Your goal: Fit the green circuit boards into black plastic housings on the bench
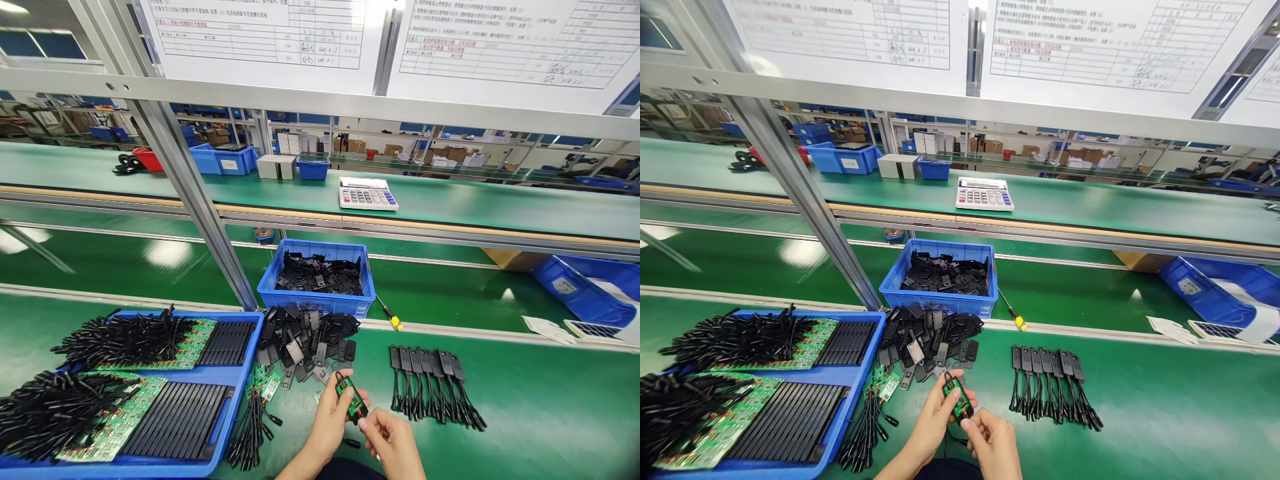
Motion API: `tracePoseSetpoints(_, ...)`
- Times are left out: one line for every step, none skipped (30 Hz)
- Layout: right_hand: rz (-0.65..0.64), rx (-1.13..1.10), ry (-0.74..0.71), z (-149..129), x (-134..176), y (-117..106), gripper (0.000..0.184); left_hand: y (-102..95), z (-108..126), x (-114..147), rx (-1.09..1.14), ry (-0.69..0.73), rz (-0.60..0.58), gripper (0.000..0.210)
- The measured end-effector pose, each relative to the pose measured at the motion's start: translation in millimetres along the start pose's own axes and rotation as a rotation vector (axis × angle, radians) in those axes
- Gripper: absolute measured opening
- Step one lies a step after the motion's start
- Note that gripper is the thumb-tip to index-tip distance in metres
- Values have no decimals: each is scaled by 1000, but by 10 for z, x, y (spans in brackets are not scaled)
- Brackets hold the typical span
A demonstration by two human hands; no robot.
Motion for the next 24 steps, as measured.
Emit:
tracePoseSetpoints(6,-21,-4,-1,0,-8,52,10,20,0,-14,22,-13,60)
tracePoseSetpoints(18,-34,-9,-8,1,-19,51,18,37,2,-22,35,-23,58)
tracePoseSetpoints(28,-46,-16,-21,2,-28,50,25,49,5,-24,42,-29,56)
tracePoseSetpoints(23,-61,-19,-35,1,-24,50,28,58,11,-24,42,-31,54)
tracePoseSetpoints(7,-84,-17,-45,-3,-9,51,30,65,19,-21,39,-30,53)
tracePoseSetpoints(-22,-114,-8,-50,-9,18,52,32,73,28,-20,38,-27,52)
tracePoseSetpoints(-52,-144,5,-48,-16,48,54,34,86,38,-24,46,-24,51)
tracePoseSetpoints(-71,-164,16,-44,-24,72,56,36,105,47,-36,63,-21,51)
tracePoseSetpoints(-73,-169,24,-34,-32,84,57,39,130,53,-59,89,-19,50)
tracePoseSetpoints(-56,-159,26,-23,-41,81,57,44,158,57,-89,120,-17,49)
tracePoseSetpoints(-29,-133,20,-14,-47,68,57,50,184,57,-118,148,-16,48)
tracePoseSetpoints(-4,-93,6,-12,-51,54,56,55,201,51,-138,166,-15,47)
tracePoseSetpoints(19,-40,-17,-21,-52,36,56,57,206,39,-143,168,-12,47)
tracePoseSetpoints(33,27,-61,-54,-48,20,55,57,198,21,-136,153,-10,47)
tracePoseSetpoints(49,103,-129,-118,-37,0,54,53,183,-1,-125,128,-7,49)
tracePoseSetpoints(69,181,-219,-209,-17,-25,52,48,166,-27,-123,99,-6,49)
tracePoseSetpoints(100,249,-324,-322,14,-59,49,42,155,-53,-141,76,-9,49)
tracePoseSetpoints(140,302,-430,-444,53,-100,45,36,150,-78,-181,61,-17,48)
tracePoseSetpoints(185,341,-527,-562,95,-146,38,32,151,-99,-238,57,-30,45)
tracePoseSetpoints(228,372,-607,-670,131,-191,31,31,156,-115,-303,59,-48,41)
tracePoseSetpoints(264,403,-669,-761,158,-227,24,33,162,-124,-364,68,-68,36)
tracePoseSetpoints(296,441,-725,-842,179,-252,20,38,167,-125,-420,79,-89,31)
tracePoseSetpoints(321,486,-776,-909,195,-264,19,46,170,-120,-469,89,-110,27)
tracePoseSetpoints(339,537,-824,-961,207,-262,19,58,172,-109,-512,100,-131,24)
Point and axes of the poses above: each hand's wrist, its own x-axis away from the middle knuckle, its own y-axis out of the palm, z = x × y, the point moved 8 cm from there along -x, towards the middle knuckle, and after that the axes turned 6 degrees about y, right-handed, at the moved point
